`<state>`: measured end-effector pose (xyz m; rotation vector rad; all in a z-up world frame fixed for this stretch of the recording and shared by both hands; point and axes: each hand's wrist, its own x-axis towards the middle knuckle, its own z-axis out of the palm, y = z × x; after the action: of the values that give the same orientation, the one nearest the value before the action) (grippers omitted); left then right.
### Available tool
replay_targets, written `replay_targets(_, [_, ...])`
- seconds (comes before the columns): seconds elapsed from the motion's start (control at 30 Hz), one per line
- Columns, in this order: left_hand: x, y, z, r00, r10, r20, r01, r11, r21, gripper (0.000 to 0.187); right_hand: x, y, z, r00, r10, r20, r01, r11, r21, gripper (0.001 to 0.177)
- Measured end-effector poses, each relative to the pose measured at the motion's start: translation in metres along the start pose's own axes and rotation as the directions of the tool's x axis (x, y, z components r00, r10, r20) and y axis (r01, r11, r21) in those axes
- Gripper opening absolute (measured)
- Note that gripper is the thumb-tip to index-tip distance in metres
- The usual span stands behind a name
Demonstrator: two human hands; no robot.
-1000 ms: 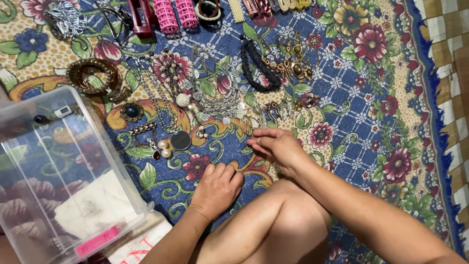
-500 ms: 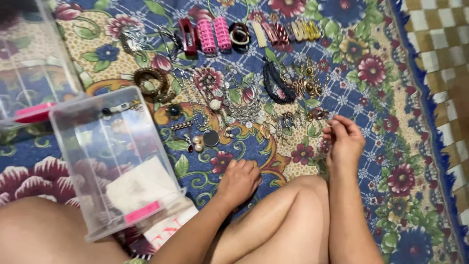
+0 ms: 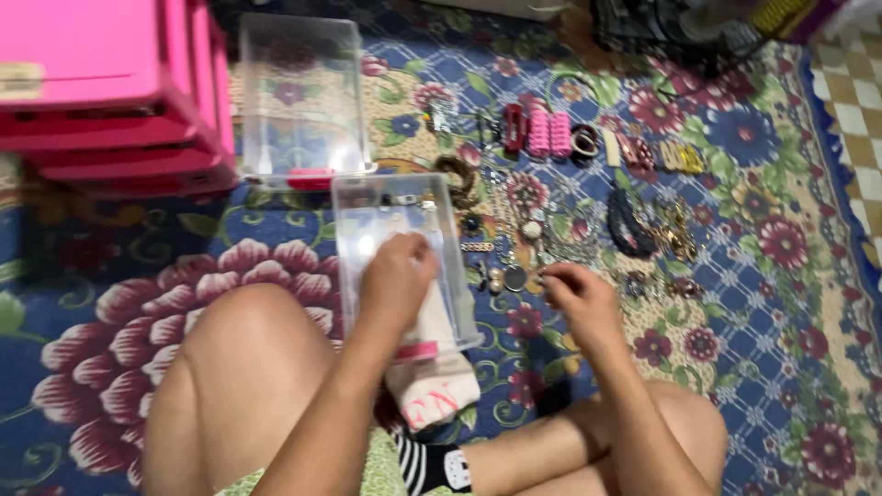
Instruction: The person sits on a floral mat and organizes jewelry by picking up earrings, necklaces, and hair clips from the floor and placing them into a clear plastic storage box. They wipe the inside of the box with a cloth and continue sorting items into the container.
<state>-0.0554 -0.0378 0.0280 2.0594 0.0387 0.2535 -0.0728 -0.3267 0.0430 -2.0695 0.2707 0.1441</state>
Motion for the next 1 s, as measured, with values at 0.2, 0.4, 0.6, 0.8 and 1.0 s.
replay_targets(0.2, [0.047,-0.064,-0.056,0.960,-0.062,-0.272,0.162,0.917,0.364,0.035,0.041,-0.088,0.119,0.895,-0.335,0.295,0.437,0.789,-0.431,0.022])
replay_targets(0.4, [0.065,-0.090,-0.059,0.783,-0.593,0.190,0.513,0.787,0.342,0.048,0.090,-0.076,0.181,0.843,-0.398,0.360,0.536,0.667,-0.517,0.029])
replay_targets(0.6, [0.066,-0.090,-0.047,0.731,-0.643,0.228,0.573,0.761,0.305,0.031,0.125,-0.058,0.229,0.914,-0.353,0.201,0.404,0.747,-0.529,0.030])
replay_targets(0.8, [0.066,-0.086,-0.048,0.726,-0.650,0.224,0.584,0.755,0.299,0.027,0.125,-0.058,0.257,0.946,-0.307,0.106,0.304,0.720,-0.624,0.031])
replay_targets(1.0, [0.065,-0.090,-0.041,0.721,-0.661,0.207,0.599,0.745,0.292,0.025,0.118,-0.056,0.262,0.910,-0.405,0.088,0.366,0.685,-0.630,0.030])
